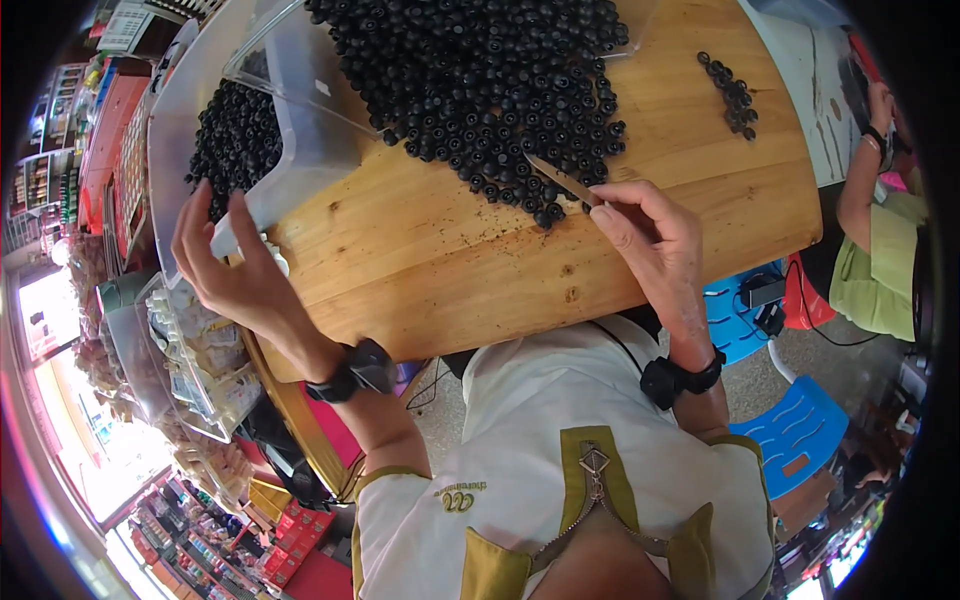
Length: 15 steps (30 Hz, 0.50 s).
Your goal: The person picks up black plastic components one at a time, trims them with a knife, and sets them aside on the table. After trimming several pieces, they gather the finished components and place them into a plastic bin.
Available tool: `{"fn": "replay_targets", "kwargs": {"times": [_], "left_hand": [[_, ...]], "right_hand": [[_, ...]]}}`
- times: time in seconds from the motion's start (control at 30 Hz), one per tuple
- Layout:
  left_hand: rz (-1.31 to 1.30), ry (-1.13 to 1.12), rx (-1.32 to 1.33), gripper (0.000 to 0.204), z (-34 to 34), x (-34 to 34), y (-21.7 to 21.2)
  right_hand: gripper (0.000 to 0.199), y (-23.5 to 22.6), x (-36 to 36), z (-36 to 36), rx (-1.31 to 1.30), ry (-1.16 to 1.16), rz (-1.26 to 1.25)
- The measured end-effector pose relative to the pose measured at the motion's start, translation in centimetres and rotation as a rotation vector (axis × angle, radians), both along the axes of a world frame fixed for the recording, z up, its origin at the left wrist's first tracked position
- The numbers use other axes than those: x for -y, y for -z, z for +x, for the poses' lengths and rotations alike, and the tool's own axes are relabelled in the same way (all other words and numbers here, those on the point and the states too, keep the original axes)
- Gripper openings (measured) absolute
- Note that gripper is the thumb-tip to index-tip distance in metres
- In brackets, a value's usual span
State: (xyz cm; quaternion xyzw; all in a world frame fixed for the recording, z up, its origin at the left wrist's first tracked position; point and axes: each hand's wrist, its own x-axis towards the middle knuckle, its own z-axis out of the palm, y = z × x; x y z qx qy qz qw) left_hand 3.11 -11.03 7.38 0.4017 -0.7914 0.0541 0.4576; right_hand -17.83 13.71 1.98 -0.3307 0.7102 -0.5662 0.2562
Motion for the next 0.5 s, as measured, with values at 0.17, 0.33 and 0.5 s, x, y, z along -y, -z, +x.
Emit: {"fn": "replay_targets", "kwargs": {"times": [0.17, 0.33, 0.5], "left_hand": [[0.547, 0.428, -0.048, 0.015, -3.8, -7.0, 3.6], [0.691, 0.489, 0.081, 0.011, -5.8, -9.2, 6.8], [0.666, 0.445, 0.149, 0.015, -6.4, -9.2, 7.6]], "right_hand": [[0.016, 0.2, -0.2, -0.1, 0.049, 0.026, -0.01], [0.017, 0.0, -0.4, 0.0, 0.082, 0.012, 0.004], [0.017, 0.2, -0.7, 0.0, 0.09, 0.014, -0.003]]}}
